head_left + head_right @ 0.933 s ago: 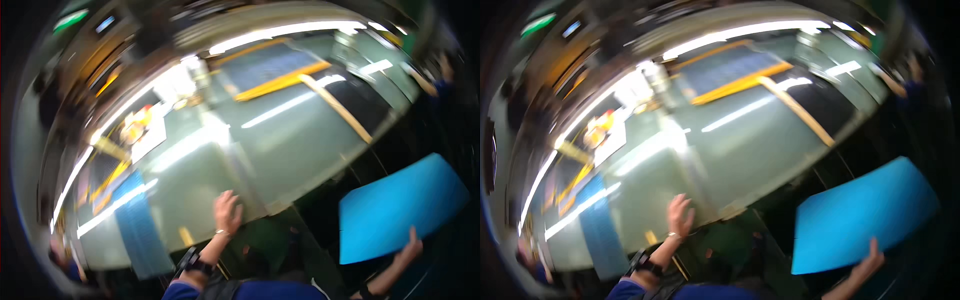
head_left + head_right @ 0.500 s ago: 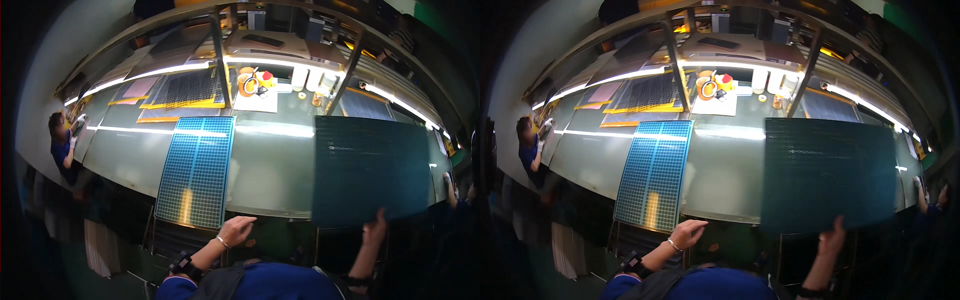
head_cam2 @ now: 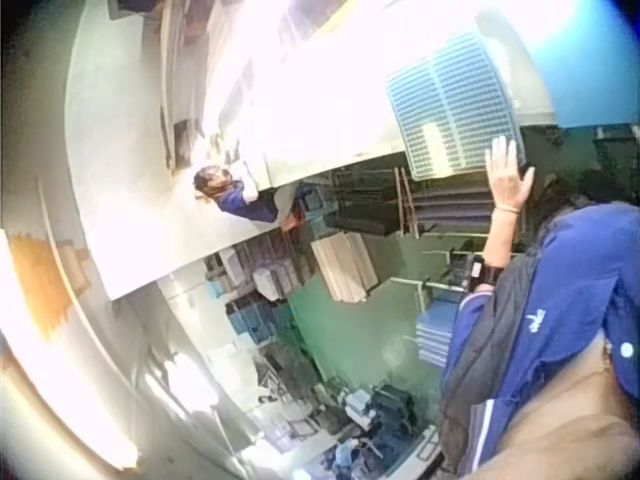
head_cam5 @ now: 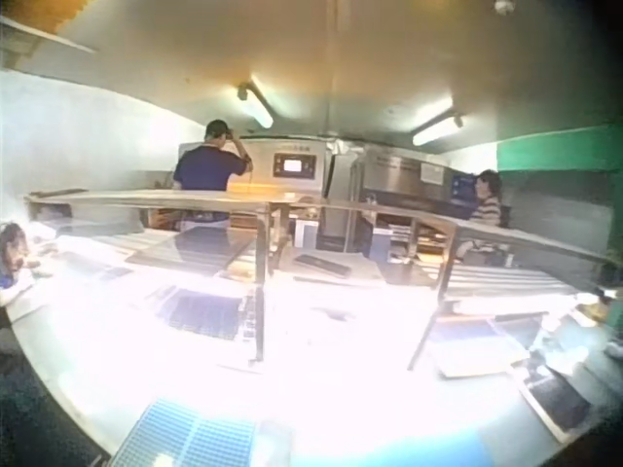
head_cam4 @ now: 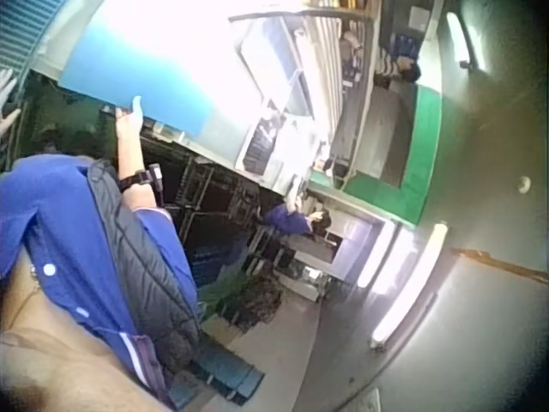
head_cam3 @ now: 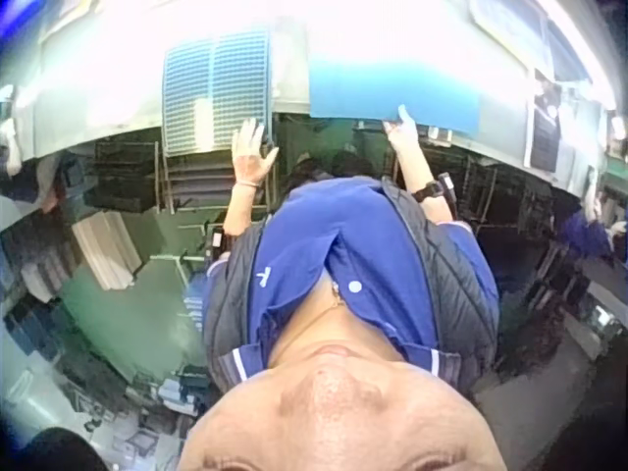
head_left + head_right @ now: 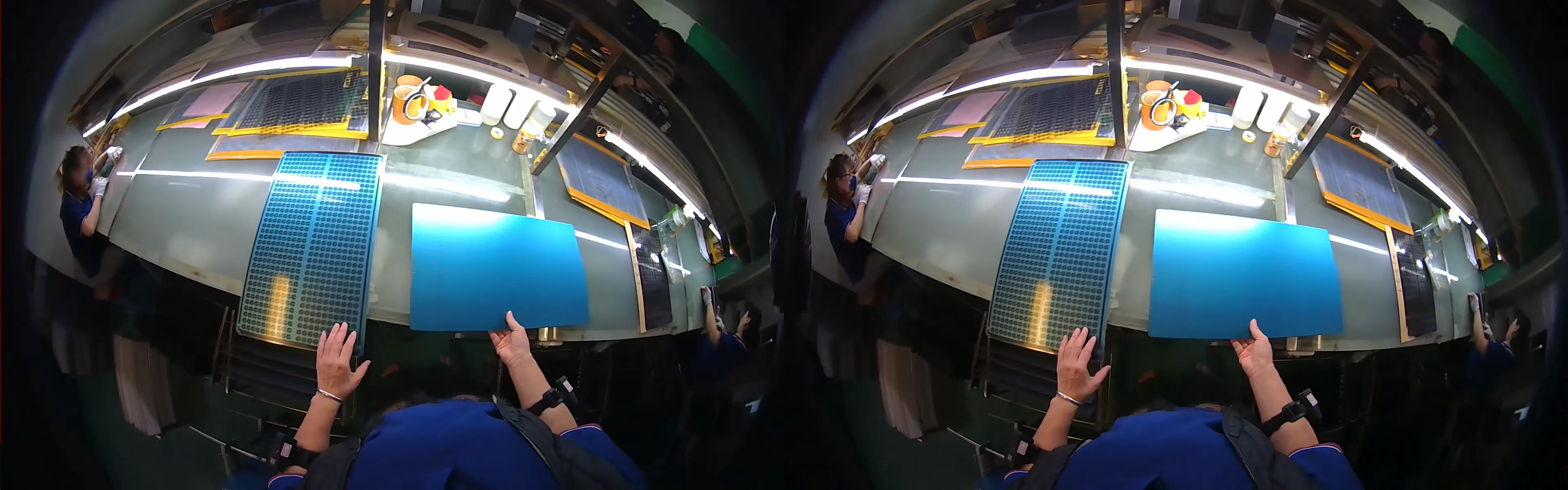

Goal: Inspecting and sorting industrial glass or electronic component sheets into metal drying racks.

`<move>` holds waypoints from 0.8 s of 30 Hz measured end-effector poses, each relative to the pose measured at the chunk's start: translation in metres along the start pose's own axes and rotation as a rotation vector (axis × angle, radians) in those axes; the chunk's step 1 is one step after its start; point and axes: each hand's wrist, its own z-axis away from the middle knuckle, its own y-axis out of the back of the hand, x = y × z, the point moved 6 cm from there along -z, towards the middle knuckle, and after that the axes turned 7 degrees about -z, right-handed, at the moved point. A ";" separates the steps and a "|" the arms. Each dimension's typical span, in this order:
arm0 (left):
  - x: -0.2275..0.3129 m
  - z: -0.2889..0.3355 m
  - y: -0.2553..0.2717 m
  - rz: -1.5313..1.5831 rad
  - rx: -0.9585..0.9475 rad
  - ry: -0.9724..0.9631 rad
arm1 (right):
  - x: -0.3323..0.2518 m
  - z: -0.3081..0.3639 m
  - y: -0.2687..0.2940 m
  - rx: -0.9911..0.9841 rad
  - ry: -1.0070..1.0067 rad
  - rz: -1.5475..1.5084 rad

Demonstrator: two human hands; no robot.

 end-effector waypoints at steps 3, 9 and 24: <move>0.004 -0.010 -0.017 -0.069 -0.012 -0.001 | 0.001 0.007 -0.005 -0.093 -0.067 0.159; -0.001 -0.024 -0.009 -0.119 -0.038 0.009 | -0.010 0.009 -0.011 -0.172 -0.105 0.137; 0.071 -0.076 -0.042 0.191 -0.040 -0.095 | -0.009 0.016 0.015 -0.231 -0.181 -0.058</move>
